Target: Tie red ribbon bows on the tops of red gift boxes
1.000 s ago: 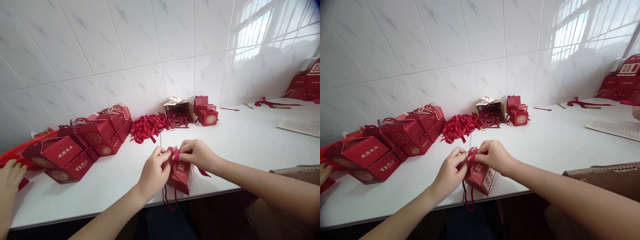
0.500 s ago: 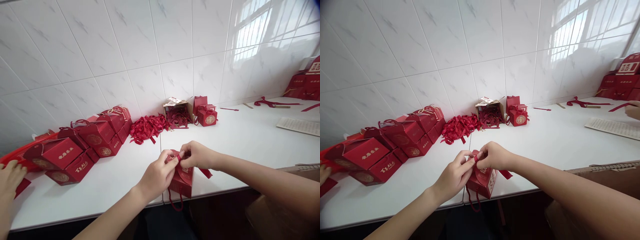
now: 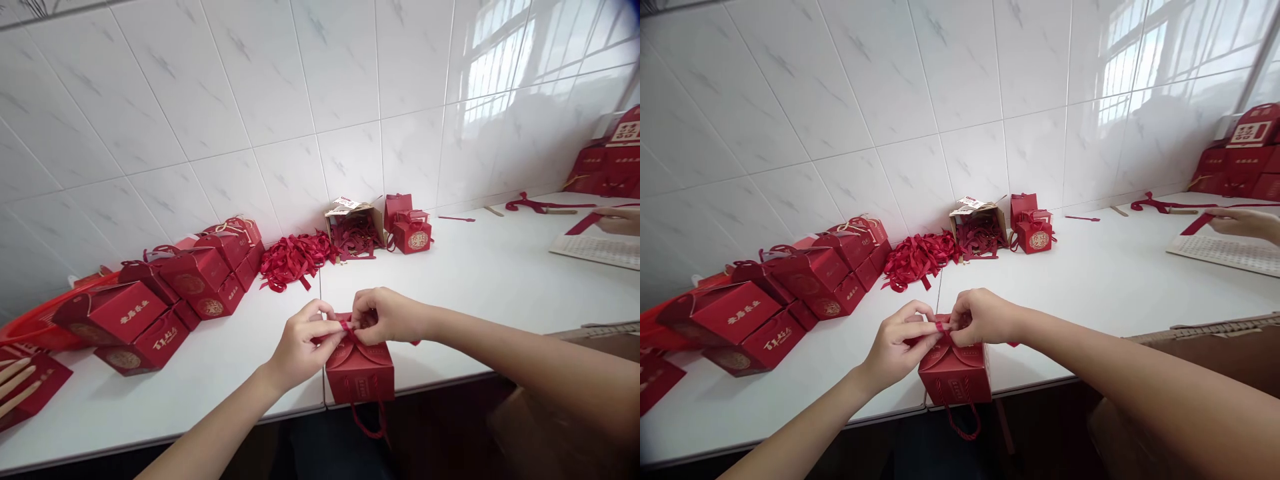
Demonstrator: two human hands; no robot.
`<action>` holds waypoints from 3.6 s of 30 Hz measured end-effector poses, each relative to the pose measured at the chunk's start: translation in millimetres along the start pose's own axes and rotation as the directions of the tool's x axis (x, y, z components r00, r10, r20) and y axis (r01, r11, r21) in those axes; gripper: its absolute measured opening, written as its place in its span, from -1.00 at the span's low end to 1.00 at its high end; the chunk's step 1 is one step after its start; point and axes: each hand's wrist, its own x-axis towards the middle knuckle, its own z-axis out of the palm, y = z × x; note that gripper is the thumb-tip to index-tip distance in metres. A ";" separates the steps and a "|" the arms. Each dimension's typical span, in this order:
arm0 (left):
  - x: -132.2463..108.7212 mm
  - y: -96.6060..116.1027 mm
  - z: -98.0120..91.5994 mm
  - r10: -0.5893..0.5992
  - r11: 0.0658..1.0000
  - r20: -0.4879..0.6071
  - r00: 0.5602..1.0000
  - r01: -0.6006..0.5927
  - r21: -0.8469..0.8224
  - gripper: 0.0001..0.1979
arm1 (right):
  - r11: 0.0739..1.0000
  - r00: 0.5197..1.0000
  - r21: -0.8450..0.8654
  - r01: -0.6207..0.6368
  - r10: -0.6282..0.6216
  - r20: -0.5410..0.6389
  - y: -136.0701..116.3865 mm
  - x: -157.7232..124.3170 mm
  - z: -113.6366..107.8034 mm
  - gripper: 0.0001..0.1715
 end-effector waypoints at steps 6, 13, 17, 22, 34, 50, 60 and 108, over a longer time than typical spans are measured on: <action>-17.0 -5.5 -32.1 -0.350 0.931 0.034 0.936 0.343 0.127 -0.80 | 0.977 0.997 -0.206 -0.050 0.037 -0.064 2.0 -1.3 -12.5 -0.84; -4.9 -4.9 -37.1 -0.349 0.826 0.170 0.922 0.388 -0.410 -0.82 | 0.952 0.989 -0.305 0.032 -0.075 -0.130 4.1 -4.3 -4.8 -0.91; 0.4 -8.9 -33.8 -0.334 0.846 0.223 0.916 0.396 -0.358 -0.72 | 0.908 0.986 -0.417 0.052 -0.113 -0.121 4.4 -9.2 -4.9 -0.86; -6.6 -18.6 -34.7 -0.309 0.950 0.129 0.942 0.301 0.077 -0.72 | 0.893 0.992 -0.441 0.093 -0.122 -0.036 2.3 -10.5 -6.6 -0.84; -18.3 -17.2 -23.1 -0.329 0.905 0.194 0.924 0.367 -0.214 -0.74 | 0.830 0.933 -0.462 0.314 -0.360 -0.013 -6.8 -18.9 -1.5 -0.72; -1.1 -130.1 9.1 -0.481 0.865 -0.106 0.870 0.491 0.104 -0.65 | 0.294 0.964 -0.927 -0.233 0.199 -0.179 18.9 -9.9 9.2 -0.32; 36.0 -152.2 29.2 -0.463 0.874 -0.020 0.886 0.460 0.155 -0.77 | 0.546 0.894 -0.834 -0.072 0.407 0.189 11.8 -14.6 9.6 -0.35; -63.4 -104.0 -118.3 -0.672 0.317 -0.365 0.645 0.696 0.645 -0.41 | 0.942 0.937 0.139 -0.307 0.324 -0.130 1.9 -2.5 0.0 -0.73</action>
